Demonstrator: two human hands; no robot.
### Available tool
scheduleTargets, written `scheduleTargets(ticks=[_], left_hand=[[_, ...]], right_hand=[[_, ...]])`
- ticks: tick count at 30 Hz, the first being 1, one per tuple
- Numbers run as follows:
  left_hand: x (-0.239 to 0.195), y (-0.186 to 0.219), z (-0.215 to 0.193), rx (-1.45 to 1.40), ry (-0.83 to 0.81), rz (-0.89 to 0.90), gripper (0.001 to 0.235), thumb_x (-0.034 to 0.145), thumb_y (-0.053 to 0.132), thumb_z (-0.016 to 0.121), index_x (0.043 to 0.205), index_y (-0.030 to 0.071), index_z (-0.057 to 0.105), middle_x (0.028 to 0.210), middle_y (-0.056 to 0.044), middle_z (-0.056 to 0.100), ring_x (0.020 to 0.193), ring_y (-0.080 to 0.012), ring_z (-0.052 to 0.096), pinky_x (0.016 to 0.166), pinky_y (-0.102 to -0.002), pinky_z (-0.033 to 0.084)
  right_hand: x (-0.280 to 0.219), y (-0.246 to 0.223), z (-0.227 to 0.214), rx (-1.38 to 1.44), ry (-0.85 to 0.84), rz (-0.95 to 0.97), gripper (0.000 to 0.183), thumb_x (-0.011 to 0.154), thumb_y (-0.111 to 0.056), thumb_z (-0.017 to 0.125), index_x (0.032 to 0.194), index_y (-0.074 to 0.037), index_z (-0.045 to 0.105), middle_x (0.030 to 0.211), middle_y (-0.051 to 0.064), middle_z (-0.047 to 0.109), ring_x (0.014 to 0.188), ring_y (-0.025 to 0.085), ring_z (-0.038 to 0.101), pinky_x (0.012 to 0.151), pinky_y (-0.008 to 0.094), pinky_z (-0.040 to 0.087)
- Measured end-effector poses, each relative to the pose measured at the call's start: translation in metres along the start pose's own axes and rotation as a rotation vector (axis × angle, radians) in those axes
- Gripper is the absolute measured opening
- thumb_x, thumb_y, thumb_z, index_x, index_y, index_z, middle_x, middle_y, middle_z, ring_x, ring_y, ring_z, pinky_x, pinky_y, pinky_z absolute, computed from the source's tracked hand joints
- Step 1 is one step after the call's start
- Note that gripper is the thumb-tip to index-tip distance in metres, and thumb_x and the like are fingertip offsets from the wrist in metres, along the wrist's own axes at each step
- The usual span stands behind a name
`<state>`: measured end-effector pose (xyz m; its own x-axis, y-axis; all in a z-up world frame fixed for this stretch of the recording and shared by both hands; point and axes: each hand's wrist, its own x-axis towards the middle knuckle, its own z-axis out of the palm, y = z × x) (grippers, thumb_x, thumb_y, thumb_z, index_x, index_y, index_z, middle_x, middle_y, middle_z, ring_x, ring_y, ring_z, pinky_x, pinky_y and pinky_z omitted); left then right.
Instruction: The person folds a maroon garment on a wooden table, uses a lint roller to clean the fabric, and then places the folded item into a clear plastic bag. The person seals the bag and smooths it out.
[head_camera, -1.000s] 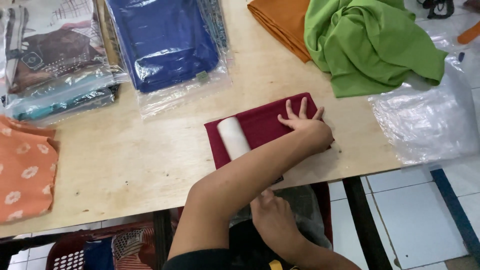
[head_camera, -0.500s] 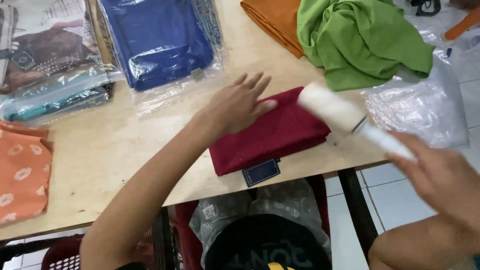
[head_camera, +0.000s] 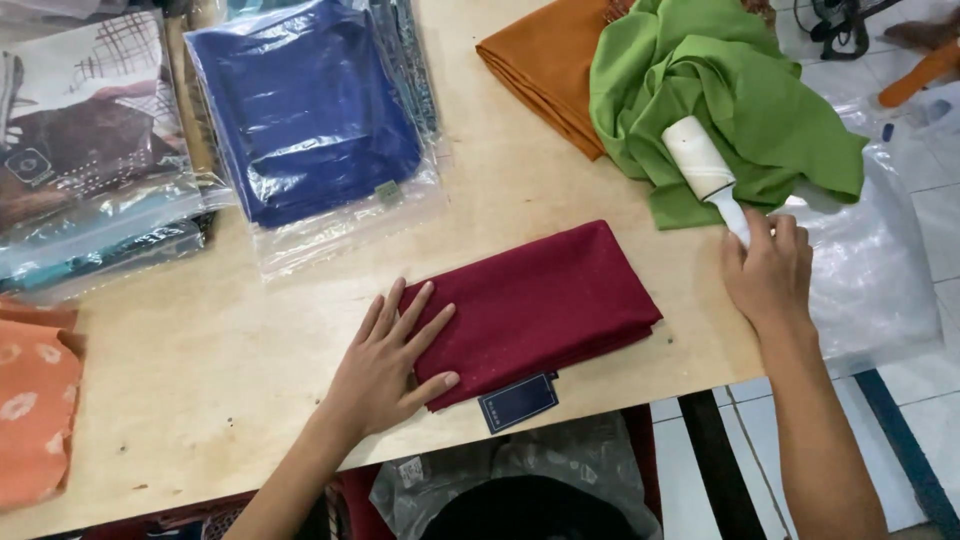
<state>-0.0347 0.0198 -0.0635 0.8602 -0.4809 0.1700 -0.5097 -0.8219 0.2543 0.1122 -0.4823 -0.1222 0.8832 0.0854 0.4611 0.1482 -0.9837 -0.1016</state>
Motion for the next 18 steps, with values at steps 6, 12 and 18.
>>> scheduleTargets(ticks=[6, 12, 18], left_hand=[[-0.005, 0.001, 0.004, 0.047, 0.102, 0.102, 0.073, 0.101, 0.062, 0.041, 0.154, 0.012, 0.045, 0.162, -0.016, 0.038, 0.156, -0.0391, 0.016, 0.128, -0.052, 0.008], [-0.025, 0.019, 0.005, 0.092, -0.031, 0.174, 0.080, 0.104, 0.066, 0.034, 0.158, 0.007, 0.034, 0.162, -0.018, 0.036, 0.154, -0.0341, 0.024, 0.127, -0.047, 0.012], [-0.020, 0.021, 0.008, 0.113, 0.042, 0.173, 0.066, 0.090, 0.050, 0.068, 0.142, 0.010, 0.061, 0.143, -0.017, 0.062, 0.139, -0.0351, 0.052, 0.115, -0.047, 0.039]], right_hand=[[-0.002, 0.001, -0.001, 0.015, 0.040, -0.001, 0.050, 0.101, -0.029, 0.061, 0.139, 0.005, 0.064, 0.122, 0.027, 0.053, 0.106, 0.050, 0.051, 0.087, 0.062, 0.041], [-0.001, -0.058, -0.055, 0.118, 0.344, -0.261, 0.042, 0.108, -0.021, 0.064, 0.135, 0.011, 0.063, 0.132, 0.027, 0.050, 0.119, 0.043, 0.047, 0.098, 0.055, 0.039], [-0.040, -0.194, -0.051, 0.439, -0.010, -0.663, 0.062, 0.093, -0.050, 0.059, 0.146, -0.018, 0.058, 0.152, 0.016, 0.051, 0.141, 0.039, 0.044, 0.118, 0.058, 0.025]])
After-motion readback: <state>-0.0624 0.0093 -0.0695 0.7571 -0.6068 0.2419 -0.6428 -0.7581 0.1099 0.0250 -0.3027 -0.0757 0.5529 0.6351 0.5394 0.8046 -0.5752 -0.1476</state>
